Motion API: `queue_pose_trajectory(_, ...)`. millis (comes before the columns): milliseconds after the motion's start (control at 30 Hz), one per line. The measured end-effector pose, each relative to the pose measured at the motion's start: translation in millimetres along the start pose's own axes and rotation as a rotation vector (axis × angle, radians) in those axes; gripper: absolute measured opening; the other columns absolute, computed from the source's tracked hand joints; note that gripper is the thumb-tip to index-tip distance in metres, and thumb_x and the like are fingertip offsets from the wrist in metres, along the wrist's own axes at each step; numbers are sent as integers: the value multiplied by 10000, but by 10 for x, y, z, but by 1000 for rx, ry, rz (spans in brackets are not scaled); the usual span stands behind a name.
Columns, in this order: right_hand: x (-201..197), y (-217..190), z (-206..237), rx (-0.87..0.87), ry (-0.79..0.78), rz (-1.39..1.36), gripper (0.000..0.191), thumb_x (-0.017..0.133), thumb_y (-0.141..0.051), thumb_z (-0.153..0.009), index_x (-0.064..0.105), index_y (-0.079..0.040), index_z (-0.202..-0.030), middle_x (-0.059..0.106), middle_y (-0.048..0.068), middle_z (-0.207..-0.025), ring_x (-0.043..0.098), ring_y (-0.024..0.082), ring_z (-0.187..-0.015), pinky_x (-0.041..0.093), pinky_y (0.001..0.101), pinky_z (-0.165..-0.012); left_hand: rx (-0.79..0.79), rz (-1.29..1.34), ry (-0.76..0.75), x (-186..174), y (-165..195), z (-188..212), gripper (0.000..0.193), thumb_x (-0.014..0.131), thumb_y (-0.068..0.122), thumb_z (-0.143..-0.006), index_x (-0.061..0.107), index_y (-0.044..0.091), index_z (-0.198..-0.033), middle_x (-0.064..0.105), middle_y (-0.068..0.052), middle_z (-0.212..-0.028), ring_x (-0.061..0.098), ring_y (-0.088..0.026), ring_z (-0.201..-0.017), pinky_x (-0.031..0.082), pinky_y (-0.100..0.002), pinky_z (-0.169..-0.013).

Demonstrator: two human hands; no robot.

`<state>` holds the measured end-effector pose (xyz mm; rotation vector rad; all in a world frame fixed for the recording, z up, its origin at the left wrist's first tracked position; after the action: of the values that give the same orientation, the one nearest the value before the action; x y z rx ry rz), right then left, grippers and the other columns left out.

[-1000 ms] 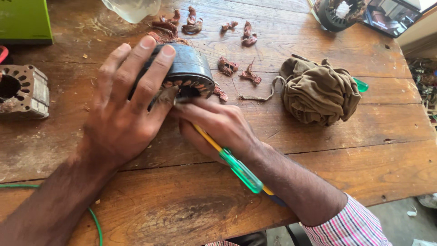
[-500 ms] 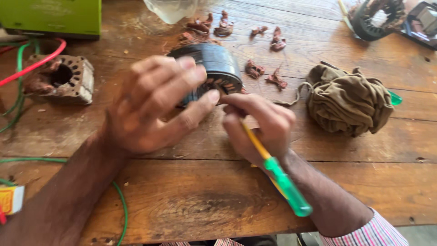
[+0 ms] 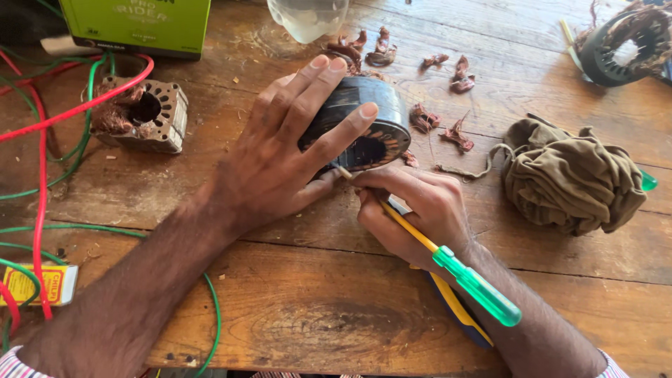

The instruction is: The person holds an electric motor stator on a wooden workbench and uses a screwdriver to pry burnt copper windings out of its slots, pulling out pieces of burnt wire by hand and dropping them on the table. They rotate the stator to reach different slots and continue prying out the remaining windings.

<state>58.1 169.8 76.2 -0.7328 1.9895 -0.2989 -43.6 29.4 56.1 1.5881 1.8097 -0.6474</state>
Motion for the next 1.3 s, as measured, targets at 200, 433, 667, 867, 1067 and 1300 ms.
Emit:
queue_pose_trajectory(200,37,34,-15,21,-53,-6,228,695,-5,-836,738,-73,-1050,756,71,-900,777,194,-808,605,318,-741,-5,16,18,8,-2,13,938,871,268,-914,297,212,-1654,257,-206,-1683,288,-411,-1587,311,-601,-1305)
queue_pose_trajectory(433,-2,35,-19,91,74,-13,221,702,-7,-912,719,-48,-1128,770,91,-983,783,190,-882,602,310,-790,1,12,68,14,22,0,774,844,259,-994,377,291,-1610,228,-203,-1693,257,-416,-1604,325,-628,-1296)
queue_pose_trajectory(667,-72,10,3,41,168,19,192,705,12,-916,723,-35,-1102,760,107,-923,777,178,-825,605,296,-764,58,-141,112,-164,153,-59,236,831,256,-1005,666,162,-1145,303,-184,-1682,269,-387,-1588,362,-648,-1277)
queue_pose_trajectory(867,-96,15,60,-96,174,14,238,712,24,-902,702,-25,-1135,741,106,-930,754,184,-829,601,304,-759,-14,-274,131,-187,408,-148,129,791,182,-981,738,75,-932,424,-206,-1611,324,-363,-1528,423,-618,-1196)
queue_pose_trajectory(1067,-116,19,129,-68,169,46,246,733,-2,-930,697,-58,-1167,734,80,-953,750,173,-792,606,296,-737,-90,-422,-15,-73,388,-168,309,721,341,-972,781,42,-921,387,-201,-1600,311,-374,-1472,399,-666,-1143)
queue_pose_trajectory(1300,-121,22,117,-49,158,49,241,735,-10,-930,694,-68,-1160,719,68,-916,746,189,-790,601,301,-684,-171,-480,-76,66,236,-5,473,633,485,-1062,831,73,-1181,194,-164,-1700,146,-342,-1523,325,-660,-1168)
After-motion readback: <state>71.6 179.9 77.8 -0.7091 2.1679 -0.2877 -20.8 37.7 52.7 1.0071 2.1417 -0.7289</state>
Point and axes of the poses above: each hand's wrist, its own z-axis away from the middle knuckle, its own x-axis out of the palm, y = z × x, the point moved 6 cm from there along -z, towards the middle knuckle
